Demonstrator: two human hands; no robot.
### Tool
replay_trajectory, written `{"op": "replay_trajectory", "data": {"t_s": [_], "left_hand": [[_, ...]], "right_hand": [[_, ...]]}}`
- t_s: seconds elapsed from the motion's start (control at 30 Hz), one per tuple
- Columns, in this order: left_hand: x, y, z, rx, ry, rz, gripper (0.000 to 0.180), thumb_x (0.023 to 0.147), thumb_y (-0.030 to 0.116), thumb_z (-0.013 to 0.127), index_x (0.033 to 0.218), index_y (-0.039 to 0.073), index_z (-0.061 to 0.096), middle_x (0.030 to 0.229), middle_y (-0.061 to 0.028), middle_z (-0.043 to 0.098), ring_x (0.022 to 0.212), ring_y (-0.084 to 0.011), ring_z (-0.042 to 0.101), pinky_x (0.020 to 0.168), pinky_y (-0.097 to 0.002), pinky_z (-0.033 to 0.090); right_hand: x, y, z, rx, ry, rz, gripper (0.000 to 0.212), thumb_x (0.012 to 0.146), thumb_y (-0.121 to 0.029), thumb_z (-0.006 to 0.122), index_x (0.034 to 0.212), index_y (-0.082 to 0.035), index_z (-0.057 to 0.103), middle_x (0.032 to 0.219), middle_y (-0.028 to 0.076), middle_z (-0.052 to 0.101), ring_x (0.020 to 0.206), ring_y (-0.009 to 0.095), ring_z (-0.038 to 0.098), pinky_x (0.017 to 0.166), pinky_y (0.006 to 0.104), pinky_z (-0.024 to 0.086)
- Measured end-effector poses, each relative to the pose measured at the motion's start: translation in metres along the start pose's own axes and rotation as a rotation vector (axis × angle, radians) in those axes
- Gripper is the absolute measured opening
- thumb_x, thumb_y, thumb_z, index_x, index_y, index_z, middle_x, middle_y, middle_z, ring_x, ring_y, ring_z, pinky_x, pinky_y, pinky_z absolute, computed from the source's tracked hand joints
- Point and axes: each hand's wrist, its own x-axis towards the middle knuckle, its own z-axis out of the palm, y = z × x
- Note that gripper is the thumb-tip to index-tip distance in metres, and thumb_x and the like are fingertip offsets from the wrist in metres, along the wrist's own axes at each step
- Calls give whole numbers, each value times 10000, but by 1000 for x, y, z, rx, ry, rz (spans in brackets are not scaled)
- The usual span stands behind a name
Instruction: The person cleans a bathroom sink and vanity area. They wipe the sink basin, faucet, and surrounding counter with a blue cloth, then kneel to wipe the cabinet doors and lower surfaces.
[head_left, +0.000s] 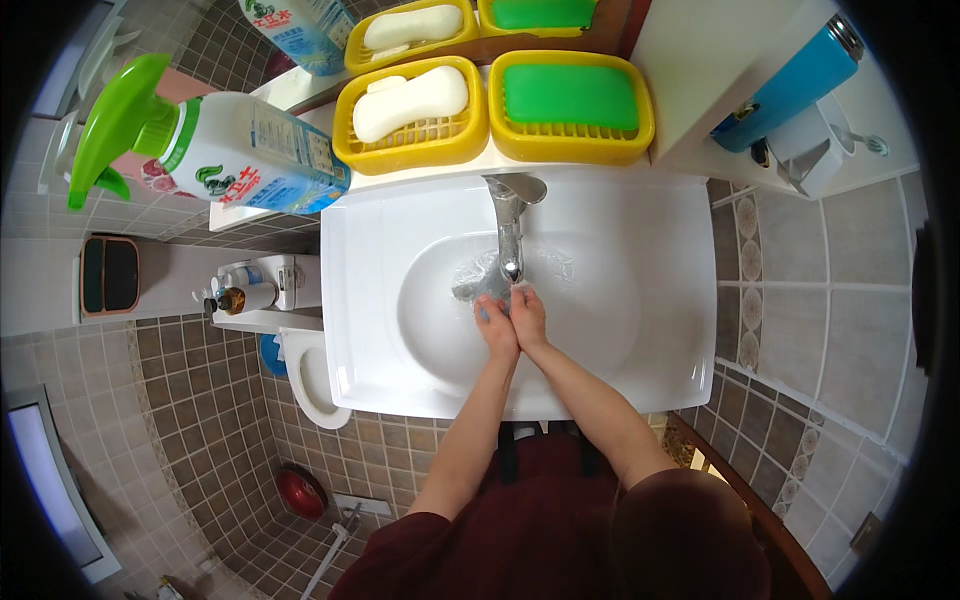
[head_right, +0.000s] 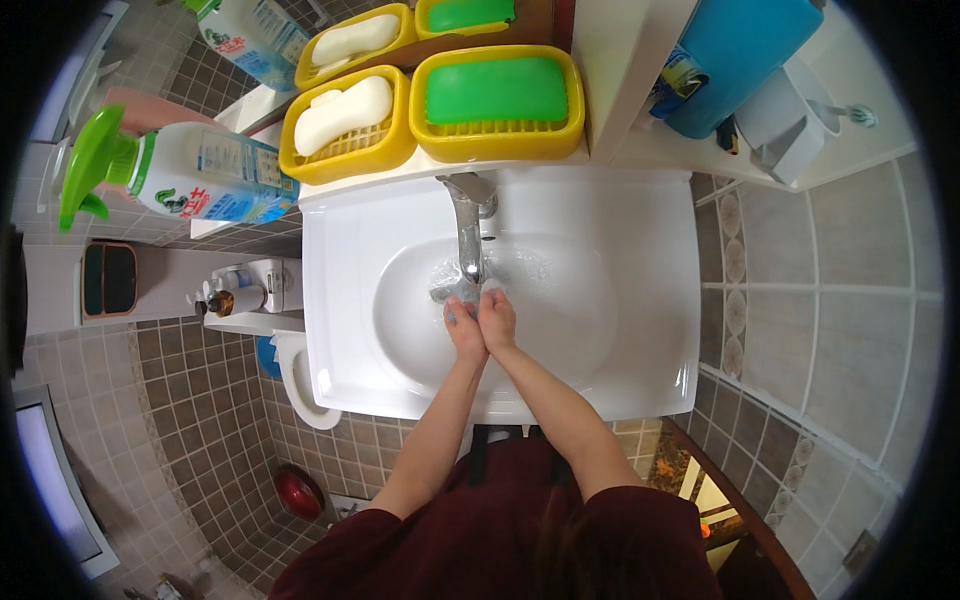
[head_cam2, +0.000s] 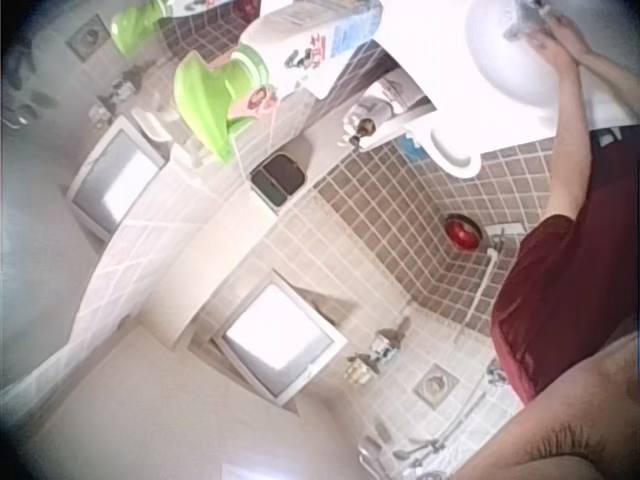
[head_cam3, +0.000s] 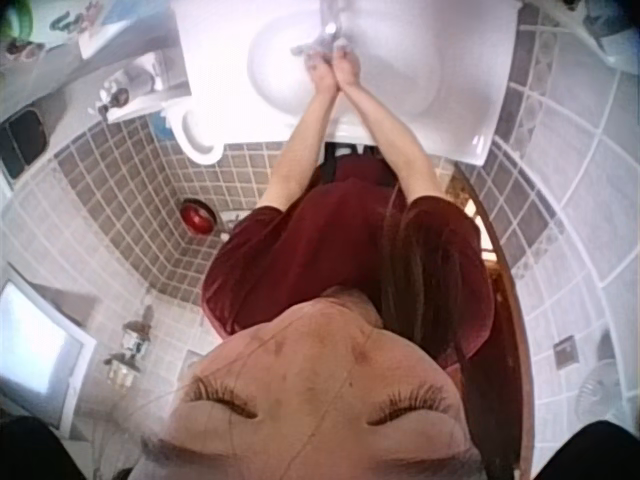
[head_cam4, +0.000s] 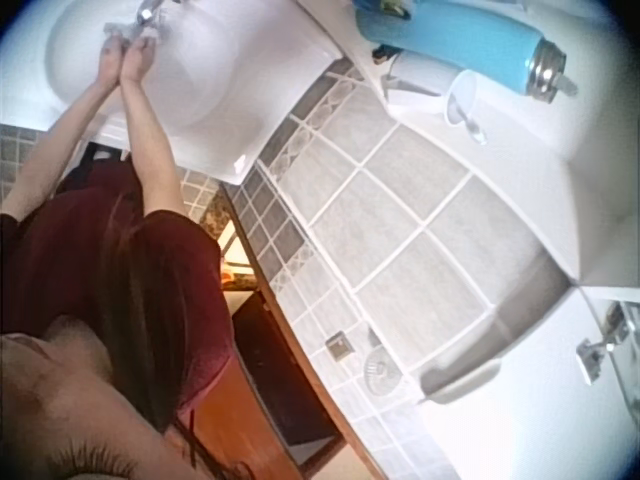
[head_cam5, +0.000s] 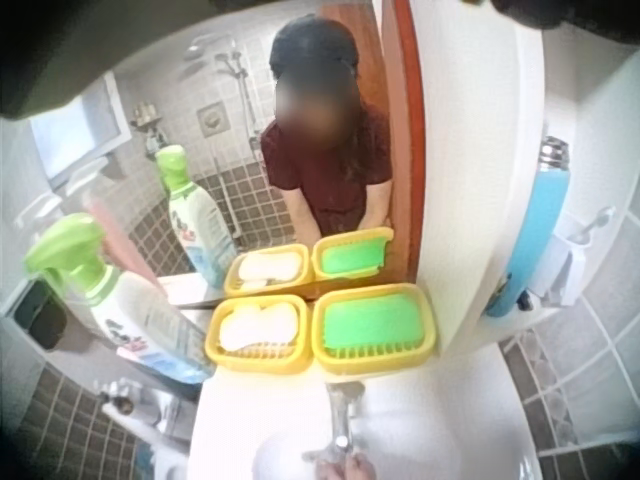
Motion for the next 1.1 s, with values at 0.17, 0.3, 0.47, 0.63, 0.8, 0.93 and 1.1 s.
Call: {"op": "replay_trajectory", "data": {"t_s": [0.17,0.3,0.47,0.63,0.8,0.93,1.1], "left_hand": [[-8,-10,-6,-458,-66,-374,372,985,374,318,998,50,501,912,-74,568,859,-187,558,789,-328,477],[-15,-6,-11,-591,-244,-683,353,966,371,336,1048,82,520,993,-79,586,931,-216,581,803,-363,501],[-12,2,-18,-355,-417,-914,341,936,390,374,1072,124,539,982,-45,602,896,-193,602,757,-365,516],[-41,101,-1,-11,-575,-808,308,969,333,338,931,88,519,891,-43,587,862,-181,585,778,-346,498],[-23,118,-35,-439,-648,-541,284,934,364,472,791,118,493,818,-29,572,812,-182,592,757,-350,500],[-52,154,-40,-311,-362,-489,316,901,407,550,897,94,508,869,-49,572,841,-177,584,783,-341,483],[-69,174,-34,-210,-366,-311,300,873,371,613,950,98,514,880,-37,567,858,-166,577,786,-352,481]], "right_hand": [[-20,-44,-34,-371,-174,-387,267,862,-286,499,799,-42,589,752,156,635,668,363,607,613,464,471],[-25,-60,-63,-564,-364,-788,211,821,-245,532,731,-54,532,693,137,609,628,365,586,556,474,458],[-34,-92,-85,-662,-542,-964,152,771,-237,545,771,-85,541,702,106,621,619,322,608,509,463,461],[-44,-118,-101,-578,-589,-1067,171,764,-247,563,786,-81,527,735,98,615,610,322,599,524,446,473],[-36,-181,-124,-573,-577,-1120,165,769,-213,593,849,-72,560,860,97,607,703,296,605,597,422,496],[-11,-233,-123,-588,-55,-1399,217,753,-107,590,959,-41,585,1014,100,590,936,271,574,774,390,477],[22,-213,-111,-697,-1,-1322,350,739,-39,570,1087,-1,573,1125,125,572,1107,289,507,953,394,391]]}}
